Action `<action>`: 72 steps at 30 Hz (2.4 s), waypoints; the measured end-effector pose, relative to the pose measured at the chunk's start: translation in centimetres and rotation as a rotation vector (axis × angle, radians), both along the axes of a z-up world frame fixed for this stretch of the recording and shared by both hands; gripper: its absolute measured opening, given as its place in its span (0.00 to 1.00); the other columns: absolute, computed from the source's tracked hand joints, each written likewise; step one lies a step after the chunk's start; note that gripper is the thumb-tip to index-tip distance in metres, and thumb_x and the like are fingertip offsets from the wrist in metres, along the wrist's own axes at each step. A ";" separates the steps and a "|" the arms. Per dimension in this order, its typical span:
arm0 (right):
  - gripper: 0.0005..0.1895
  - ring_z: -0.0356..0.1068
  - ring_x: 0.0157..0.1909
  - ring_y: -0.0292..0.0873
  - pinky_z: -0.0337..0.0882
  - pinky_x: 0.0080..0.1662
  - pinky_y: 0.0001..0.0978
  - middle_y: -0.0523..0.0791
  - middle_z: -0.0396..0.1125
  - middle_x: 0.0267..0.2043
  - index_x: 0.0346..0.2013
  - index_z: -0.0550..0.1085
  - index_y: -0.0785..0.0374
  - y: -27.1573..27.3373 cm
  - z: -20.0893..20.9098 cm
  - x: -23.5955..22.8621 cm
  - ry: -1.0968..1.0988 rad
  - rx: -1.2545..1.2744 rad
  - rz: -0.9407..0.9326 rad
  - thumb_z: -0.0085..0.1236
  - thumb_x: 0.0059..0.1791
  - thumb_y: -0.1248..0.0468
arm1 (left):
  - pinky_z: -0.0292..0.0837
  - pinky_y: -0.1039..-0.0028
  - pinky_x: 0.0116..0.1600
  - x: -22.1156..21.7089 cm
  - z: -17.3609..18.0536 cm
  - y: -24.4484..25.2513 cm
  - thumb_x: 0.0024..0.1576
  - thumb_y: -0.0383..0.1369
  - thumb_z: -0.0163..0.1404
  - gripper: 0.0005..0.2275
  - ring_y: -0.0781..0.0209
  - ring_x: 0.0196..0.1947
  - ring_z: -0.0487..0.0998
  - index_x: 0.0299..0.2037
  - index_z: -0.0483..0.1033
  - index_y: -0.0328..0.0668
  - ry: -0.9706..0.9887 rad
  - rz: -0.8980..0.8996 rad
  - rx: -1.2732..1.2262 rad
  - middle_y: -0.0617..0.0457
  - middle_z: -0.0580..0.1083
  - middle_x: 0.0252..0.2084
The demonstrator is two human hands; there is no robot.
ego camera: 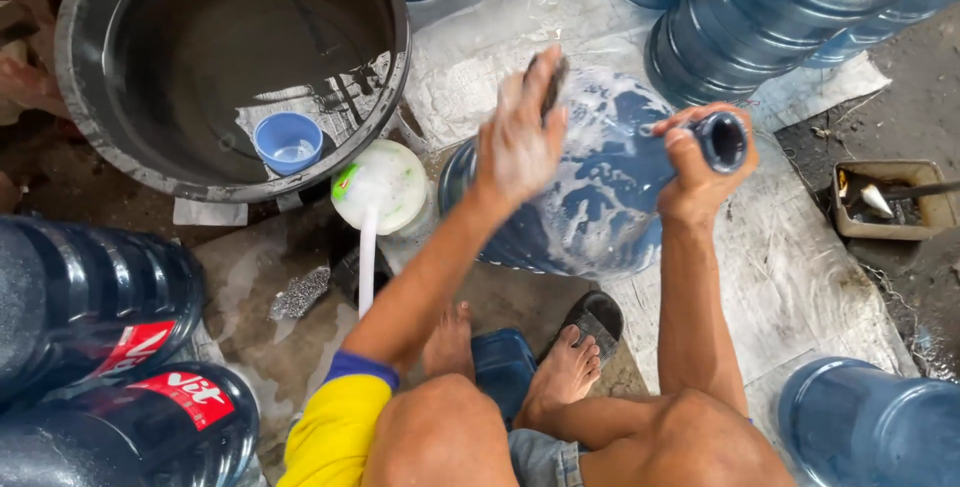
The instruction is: The person scrubs a large blue water jug with a soapy sponge, rotating it to clean the entire exterior surface. After scrubbing, the person rinses the jug with water from a cup and places it upright.
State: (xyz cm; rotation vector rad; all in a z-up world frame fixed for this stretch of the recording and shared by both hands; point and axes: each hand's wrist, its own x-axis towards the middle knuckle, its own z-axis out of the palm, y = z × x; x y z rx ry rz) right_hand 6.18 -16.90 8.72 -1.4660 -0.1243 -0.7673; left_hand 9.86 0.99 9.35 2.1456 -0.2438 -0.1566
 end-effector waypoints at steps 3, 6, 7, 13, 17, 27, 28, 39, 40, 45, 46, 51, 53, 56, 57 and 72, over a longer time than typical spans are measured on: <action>0.06 0.68 0.29 0.44 0.72 0.37 0.35 0.46 0.63 0.26 0.30 0.65 0.61 -1.4 0.6 0.4 0.071 -0.002 -0.113 0.49 0.39 0.68 | 0.63 0.89 0.22 -7.0 -1.8 -1.2 0.63 0.29 0.40 0.22 0.65 0.32 0.67 0.66 0.48 0.48 -0.638 0.071 0.032 0.36 0.65 0.53; 0.08 0.67 0.27 0.43 0.76 0.35 0.34 0.47 0.63 0.26 0.27 0.66 0.63 -2.7 0.1 1.2 0.101 0.344 -0.142 0.49 0.36 0.74 | 0.50 0.28 0.69 -8.9 -3.8 -1.9 0.63 0.27 0.47 0.22 0.36 0.70 0.52 0.66 0.55 0.42 -0.876 -0.169 0.174 0.54 0.47 0.69; 0.08 0.67 0.28 0.44 0.74 0.36 0.35 0.47 0.62 0.26 0.29 0.66 0.63 -3.1 -0.4 1.0 0.047 0.270 -0.051 0.50 0.36 0.72 | 0.63 0.46 0.63 -7.7 -3.4 -2.1 0.65 0.30 0.43 0.24 0.38 0.66 0.60 0.69 0.43 0.49 -0.803 -0.053 0.106 0.46 0.57 0.64; 0.10 0.66 0.27 0.46 0.70 0.33 0.35 0.48 0.61 0.26 0.31 0.64 0.64 -0.7 -0.1 -0.8 -0.062 0.014 0.028 0.54 0.41 0.65 | 0.66 0.88 0.17 3.3 -3.9 -0.1 0.60 0.36 0.41 0.23 0.69 0.20 0.69 0.64 0.47 0.68 -0.058 0.097 -0.108 0.46 0.71 0.46; 0.06 0.66 0.26 0.46 0.73 0.34 0.39 0.49 0.61 0.24 0.28 0.65 0.64 -2.2 -0.4 0.1 -0.055 0.170 -0.129 0.51 0.39 0.72 | 0.62 0.92 0.13 -4.3 -3.2 -0.9 0.65 0.39 0.32 0.21 0.74 0.17 0.68 0.68 0.41 0.58 -0.350 0.145 -0.244 0.36 0.61 0.60; 0.12 0.70 0.33 0.43 0.74 0.39 0.34 0.44 0.65 0.30 0.36 0.66 0.60 -0.1 -1.3 -1.1 -0.193 0.015 0.131 0.60 0.45 0.62 | 0.64 0.90 0.14 1.7 -3.3 0.3 0.55 0.26 0.48 0.30 0.70 0.16 0.71 0.66 0.47 0.58 0.004 0.085 -0.404 0.46 0.73 0.50; 0.11 0.69 0.32 0.46 0.73 0.39 0.37 0.47 0.63 0.30 0.35 0.64 0.62 1.0 -0.4 -1.4 -0.165 -0.038 0.008 0.56 0.45 0.63 | 0.64 0.92 0.13 1.9 -4.0 0.2 0.59 0.35 0.41 0.25 0.72 0.16 0.70 0.66 0.46 0.61 -0.150 0.121 -0.271 0.45 0.72 0.48; 0.17 0.69 0.32 0.52 0.68 0.41 0.38 0.59 0.63 0.30 0.35 0.62 0.74 -1.6 -2.3 0.5 -0.255 -0.029 0.007 0.61 0.44 0.67 | 0.54 0.43 0.63 -5.0 -6.2 -1.1 0.60 0.29 0.43 0.25 0.28 0.65 0.53 0.67 0.48 0.32 -0.938 0.110 -0.320 0.36 0.56 0.65; 0.19 0.71 0.33 0.53 0.68 0.44 0.41 0.58 0.64 0.29 0.33 0.63 0.75 -0.7 -1.6 -0.1 -0.254 -0.093 0.099 0.64 0.42 0.66 | 0.59 0.48 0.60 -3.8 -5.5 -0.4 0.62 0.30 0.42 0.25 0.32 0.61 0.58 0.67 0.47 0.37 -0.795 0.087 -0.373 0.36 0.57 0.64; 0.20 0.72 0.34 0.56 0.68 0.45 0.46 0.59 0.66 0.29 0.31 0.65 0.78 1.2 -1.1 -0.5 -0.264 -0.169 0.152 0.65 0.41 0.65 | 0.79 0.66 0.47 -1.3 -3.9 1.3 0.67 0.35 0.39 0.22 0.47 0.41 0.78 0.69 0.46 0.58 -0.260 0.007 -0.559 0.34 0.63 0.59; 0.18 0.71 0.34 0.56 0.68 0.45 0.46 0.59 0.65 0.30 0.33 0.64 0.78 0.6 -1.2 -0.2 -0.286 -0.159 0.114 0.62 0.43 0.66 | 0.75 0.59 0.51 -3.1 -4.4 0.6 0.66 0.39 0.36 0.23 0.41 0.50 0.71 0.70 0.43 0.54 -0.321 0.074 -0.514 0.34 0.57 0.63; 0.17 0.71 0.32 0.54 0.69 0.42 0.42 0.59 0.64 0.27 0.33 0.63 0.79 -0.2 -0.8 1.0 -0.314 -0.137 0.031 0.61 0.45 0.67 | 0.66 0.51 0.57 -9.1 -10.7 -2.0 0.61 0.35 0.39 0.28 0.28 0.63 0.53 0.70 0.39 0.42 -0.693 0.040 -0.326 0.26 0.39 0.67; 0.18 0.70 0.36 0.53 0.67 0.44 0.41 0.59 0.65 0.30 0.34 0.63 0.78 -0.4 -1.0 0.2 -0.253 -0.154 0.066 0.63 0.43 0.67 | 0.66 0.54 0.56 -8.1 -9.1 -1.4 0.62 0.32 0.42 0.28 0.33 0.67 0.51 0.70 0.42 0.40 -0.610 0.093 -0.334 0.36 0.42 0.71; 0.19 0.71 0.36 0.54 0.66 0.46 0.43 0.58 0.65 0.29 0.32 0.65 0.78 1.0 -0.5 -0.8 -0.252 -0.201 0.121 0.65 0.42 0.67 | 0.72 0.50 0.52 -1.2 -7.0 0.6 0.62 0.36 0.41 0.27 0.30 0.58 0.64 0.70 0.43 0.49 -0.204 0.108 -0.538 0.30 0.52 0.65; 0.19 0.71 0.36 0.54 0.66 0.46 0.43 0.58 0.65 0.29 0.32 0.65 0.78 1.4 -0.4 -0.9 -0.257 -0.205 0.127 0.65 0.42 0.67 | 0.72 0.50 0.52 -0.7 -6.7 0.6 0.62 0.36 0.41 0.27 0.30 0.58 0.64 0.70 0.43 0.49 -0.210 0.113 -0.542 0.30 0.52 0.65; 0.19 0.71 0.36 0.50 0.67 0.45 0.39 0.53 0.68 0.29 0.32 0.70 0.72 3.4 0.8 -2.5 -0.110 -0.287 0.225 0.70 0.37 0.65 | 0.51 0.55 0.68 -0.7 -7.0 1.7 0.60 0.36 0.43 0.26 0.35 0.66 0.54 0.68 0.49 0.43 -0.181 0.189 -0.533 0.34 0.51 0.68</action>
